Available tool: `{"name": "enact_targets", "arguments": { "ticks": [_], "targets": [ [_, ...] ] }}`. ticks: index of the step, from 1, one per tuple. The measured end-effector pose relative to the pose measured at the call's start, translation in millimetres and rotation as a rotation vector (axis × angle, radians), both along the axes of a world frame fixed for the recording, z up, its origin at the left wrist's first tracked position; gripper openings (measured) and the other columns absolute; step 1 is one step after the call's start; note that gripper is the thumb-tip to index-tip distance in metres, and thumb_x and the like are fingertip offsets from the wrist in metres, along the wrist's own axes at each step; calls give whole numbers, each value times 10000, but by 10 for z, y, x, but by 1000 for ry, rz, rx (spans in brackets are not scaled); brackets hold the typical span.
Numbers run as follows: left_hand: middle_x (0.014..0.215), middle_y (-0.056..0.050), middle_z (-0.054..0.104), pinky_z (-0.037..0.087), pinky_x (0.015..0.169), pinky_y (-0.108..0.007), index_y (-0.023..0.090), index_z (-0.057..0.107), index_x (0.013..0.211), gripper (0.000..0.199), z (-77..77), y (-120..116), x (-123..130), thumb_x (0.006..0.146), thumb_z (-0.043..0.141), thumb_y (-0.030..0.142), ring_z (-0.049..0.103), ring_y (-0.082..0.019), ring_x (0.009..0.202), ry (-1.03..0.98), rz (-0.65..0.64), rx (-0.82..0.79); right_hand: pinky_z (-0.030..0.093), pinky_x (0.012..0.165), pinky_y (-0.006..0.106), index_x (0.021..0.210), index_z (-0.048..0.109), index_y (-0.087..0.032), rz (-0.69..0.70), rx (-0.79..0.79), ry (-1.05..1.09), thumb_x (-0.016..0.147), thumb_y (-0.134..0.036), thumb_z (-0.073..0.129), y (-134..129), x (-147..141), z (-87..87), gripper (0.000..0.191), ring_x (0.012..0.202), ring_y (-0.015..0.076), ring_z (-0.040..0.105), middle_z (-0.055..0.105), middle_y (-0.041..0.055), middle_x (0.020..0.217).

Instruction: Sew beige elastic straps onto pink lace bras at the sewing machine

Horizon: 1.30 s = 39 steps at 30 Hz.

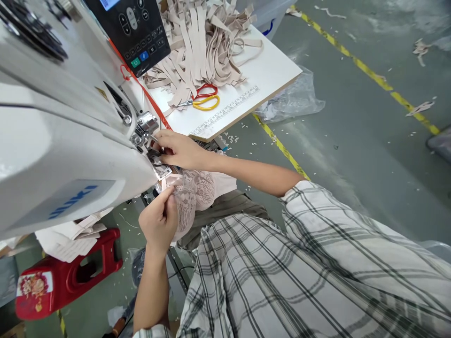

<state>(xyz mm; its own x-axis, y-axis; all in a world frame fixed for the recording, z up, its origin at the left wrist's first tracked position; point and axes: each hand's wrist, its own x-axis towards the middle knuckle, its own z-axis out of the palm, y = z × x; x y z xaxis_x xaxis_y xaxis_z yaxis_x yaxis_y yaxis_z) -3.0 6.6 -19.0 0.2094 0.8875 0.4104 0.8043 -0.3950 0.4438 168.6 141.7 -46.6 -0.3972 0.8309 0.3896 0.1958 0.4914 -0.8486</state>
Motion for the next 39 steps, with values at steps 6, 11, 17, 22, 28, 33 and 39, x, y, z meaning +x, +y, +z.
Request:
{"name": "enact_targets", "arguments": {
  "ticks": [6,11,17,22,28,33,39],
  "targets": [
    [1107,-48,778,551,824,-222,223,737,1176,278,-50,-51,-49,939,594,232,743,-168,969,-61,113,-23,469,880,327,930,591,-148,-19,26,-17,866,-138,503,-12,17,-15,110,984,178,536,566,65,1051],
    [1134,-55,772,571,857,-255,226,751,1157,277,-79,-54,-66,953,575,292,739,-196,1026,-107,146,-114,466,843,305,897,598,-165,-45,14,-43,879,-217,532,-83,5,-27,86,945,171,546,575,72,1105],
    [1139,-55,771,576,884,-268,225,762,1139,284,-56,-11,-58,959,553,295,737,-202,1041,-138,139,-141,465,808,316,870,597,-173,-45,-21,-30,849,-251,562,-89,-8,1,88,929,184,550,598,74,1111],
    [1083,-47,784,580,830,-263,236,784,1079,272,-68,36,-88,952,551,298,741,-215,1021,-120,171,-145,466,766,332,873,585,-171,-30,-14,-26,836,-238,532,-11,-40,-35,93,863,177,547,591,61,1047],
    [1013,-67,789,573,793,-270,216,784,1084,286,-98,67,-125,931,573,333,739,-243,1005,-90,201,-157,474,734,317,832,531,-184,-54,25,-45,809,-210,524,32,-62,-81,36,864,178,535,578,51,1002],
    [980,-65,786,571,790,-270,220,783,1080,286,-92,68,-122,931,566,332,738,-238,993,-100,194,-166,484,739,314,843,539,-183,-41,34,-38,828,-215,520,23,-58,-63,40,851,171,542,576,50,1003],
    [1007,-62,788,568,822,-277,226,781,1102,295,-87,79,-123,935,562,331,734,-236,1014,-98,179,-162,487,762,326,869,556,-181,-45,29,-63,858,-250,523,27,-55,-64,77,879,180,547,583,62,1052]
  ]
}}
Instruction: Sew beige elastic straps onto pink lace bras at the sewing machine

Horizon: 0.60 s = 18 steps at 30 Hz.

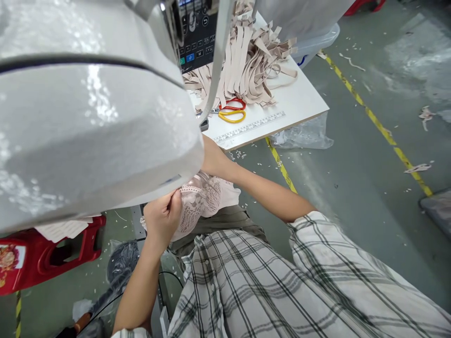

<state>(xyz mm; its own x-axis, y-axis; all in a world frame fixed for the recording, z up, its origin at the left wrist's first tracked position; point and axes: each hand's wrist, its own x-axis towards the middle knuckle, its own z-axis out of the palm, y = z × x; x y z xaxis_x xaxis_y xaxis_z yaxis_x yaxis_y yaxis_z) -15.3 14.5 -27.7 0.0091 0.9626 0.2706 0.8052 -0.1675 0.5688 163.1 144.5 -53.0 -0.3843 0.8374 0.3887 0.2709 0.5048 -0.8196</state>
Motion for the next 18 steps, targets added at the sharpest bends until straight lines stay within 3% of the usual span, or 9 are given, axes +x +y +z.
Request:
{"name": "enact_targets", "arguments": {
  "ticks": [6,12,18],
  "targets": [
    [1054,-47,788,558,799,-260,242,783,1100,275,7,-11,-10,936,572,306,738,-223,1010,20,-1,-2,468,806,319,913,575,-187,8,-9,-16,850,-194,521,-3,6,12,82,929,183,541,589,50,1062],
    [948,-42,796,546,726,-239,221,796,1030,225,9,-19,-30,918,609,277,744,-180,863,24,55,100,452,859,301,944,571,-174,-22,7,-72,861,-167,523,-7,-16,26,96,1010,191,533,573,56,1075],
    [913,-46,783,555,773,-261,201,788,964,213,10,-33,-64,917,612,313,732,-182,878,-7,119,116,462,849,300,933,581,-171,-38,4,2,870,-177,536,-32,-51,23,77,971,182,558,579,56,1076]
  ]
}}
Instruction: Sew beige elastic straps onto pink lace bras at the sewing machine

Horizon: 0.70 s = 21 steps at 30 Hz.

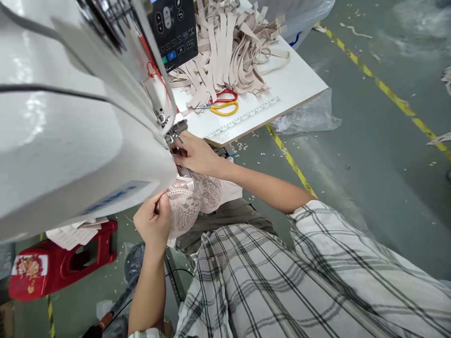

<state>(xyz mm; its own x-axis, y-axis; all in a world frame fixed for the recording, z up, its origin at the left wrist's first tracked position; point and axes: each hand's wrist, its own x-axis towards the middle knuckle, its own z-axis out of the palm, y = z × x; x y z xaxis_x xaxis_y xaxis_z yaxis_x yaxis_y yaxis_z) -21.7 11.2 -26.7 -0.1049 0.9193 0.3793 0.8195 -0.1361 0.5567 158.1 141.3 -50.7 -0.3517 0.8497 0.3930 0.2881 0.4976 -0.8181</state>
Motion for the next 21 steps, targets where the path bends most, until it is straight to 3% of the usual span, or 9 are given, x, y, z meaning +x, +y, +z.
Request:
{"name": "enact_targets", "arguments": {
  "ticks": [7,15,21],
  "targets": [
    [925,-58,764,552,752,-256,170,755,961,248,-46,28,17,909,601,358,711,-168,831,-109,74,-12,469,815,299,890,596,-168,-5,-13,72,852,-195,580,3,-4,8,50,940,175,561,593,61,1071],
    [653,11,636,498,633,-219,188,661,702,244,-26,110,119,852,642,379,621,-139,691,-133,135,-30,475,802,294,925,595,-156,8,-31,67,858,-153,563,1,42,34,74,905,152,560,564,62,1095],
    [588,28,536,455,588,-223,198,602,657,271,32,151,180,845,628,392,567,-138,658,-135,134,-61,472,826,314,929,573,-169,18,-29,17,894,-183,543,13,67,52,47,965,178,537,543,62,1090]
  ]
}}
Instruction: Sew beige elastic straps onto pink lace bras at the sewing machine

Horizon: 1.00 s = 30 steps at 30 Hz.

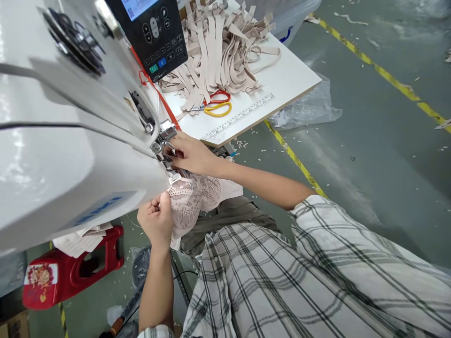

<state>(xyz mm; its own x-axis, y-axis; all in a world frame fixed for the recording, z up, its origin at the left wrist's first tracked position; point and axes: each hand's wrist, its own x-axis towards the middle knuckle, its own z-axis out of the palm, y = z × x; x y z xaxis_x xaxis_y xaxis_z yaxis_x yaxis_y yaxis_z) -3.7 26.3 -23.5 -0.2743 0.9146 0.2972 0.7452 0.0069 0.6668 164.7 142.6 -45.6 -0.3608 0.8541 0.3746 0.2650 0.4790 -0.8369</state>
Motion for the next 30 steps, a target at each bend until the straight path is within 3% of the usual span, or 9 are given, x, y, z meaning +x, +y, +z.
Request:
{"name": "enact_targets", "arguments": {
  "ticks": [5,9,14,18,22,25,27,28,30],
  "targets": [
    [641,13,564,448,620,-223,189,527,574,325,36,15,49,830,633,359,570,-136,692,-8,-24,30,442,793,292,899,570,-152,16,-14,44,889,-185,554,3,38,14,39,910,164,514,536,65,1071],
    [710,3,622,465,661,-219,174,597,667,246,35,-1,17,827,654,351,603,-142,738,-19,-36,-17,438,806,295,936,577,-152,17,-24,25,879,-141,536,5,47,3,71,922,163,517,525,66,1104],
    [879,-37,729,525,787,-278,152,690,1032,334,26,4,-114,871,631,438,679,-191,848,-217,-120,-382,423,809,284,894,601,-147,4,-39,142,843,-132,572,6,2,-44,61,913,153,525,552,71,1125],
    [1051,-123,754,530,938,-393,124,713,1088,584,-46,-80,-93,778,700,618,692,-300,1042,-703,-340,-771,413,805,286,855,591,-143,12,-113,190,830,-138,591,-72,67,6,25,857,133,522,561,68,1090],
    [960,-147,763,552,926,-449,107,727,1058,711,-285,-308,185,642,785,680,713,-353,1012,-1142,-502,-990,401,782,282,777,550,-157,98,-187,169,859,-207,622,-238,328,169,120,814,114,499,560,25,959],
    [945,-151,751,567,861,-434,105,701,1106,809,-561,-445,452,715,615,808,715,-334,974,-993,-631,-997,405,696,250,818,548,-165,191,-347,209,891,-240,619,-372,532,212,126,710,83,476,544,-18,824],
    [895,-139,736,564,782,-402,104,693,1069,856,-762,-464,552,750,477,868,707,-299,890,-826,-678,-990,429,642,226,877,560,-165,220,-555,311,920,-272,595,-444,630,101,120,669,75,518,564,-30,767],
    [852,-126,725,553,742,-381,106,694,1015,834,-857,-452,558,764,453,864,693,-275,832,-766,-688,-990,453,633,220,898,568,-162,197,-660,374,932,-286,581,-475,674,0,130,669,77,555,589,-26,762],
    [758,-88,691,511,681,-335,120,686,871,700,-1010,-407,455,788,516,794,639,-222,725,-687,-688,-992,503,647,221,890,599,-136,-29,-762,483,937,-313,579,-539,766,-244,185,687,79,620,638,4,790]
  ]
}}
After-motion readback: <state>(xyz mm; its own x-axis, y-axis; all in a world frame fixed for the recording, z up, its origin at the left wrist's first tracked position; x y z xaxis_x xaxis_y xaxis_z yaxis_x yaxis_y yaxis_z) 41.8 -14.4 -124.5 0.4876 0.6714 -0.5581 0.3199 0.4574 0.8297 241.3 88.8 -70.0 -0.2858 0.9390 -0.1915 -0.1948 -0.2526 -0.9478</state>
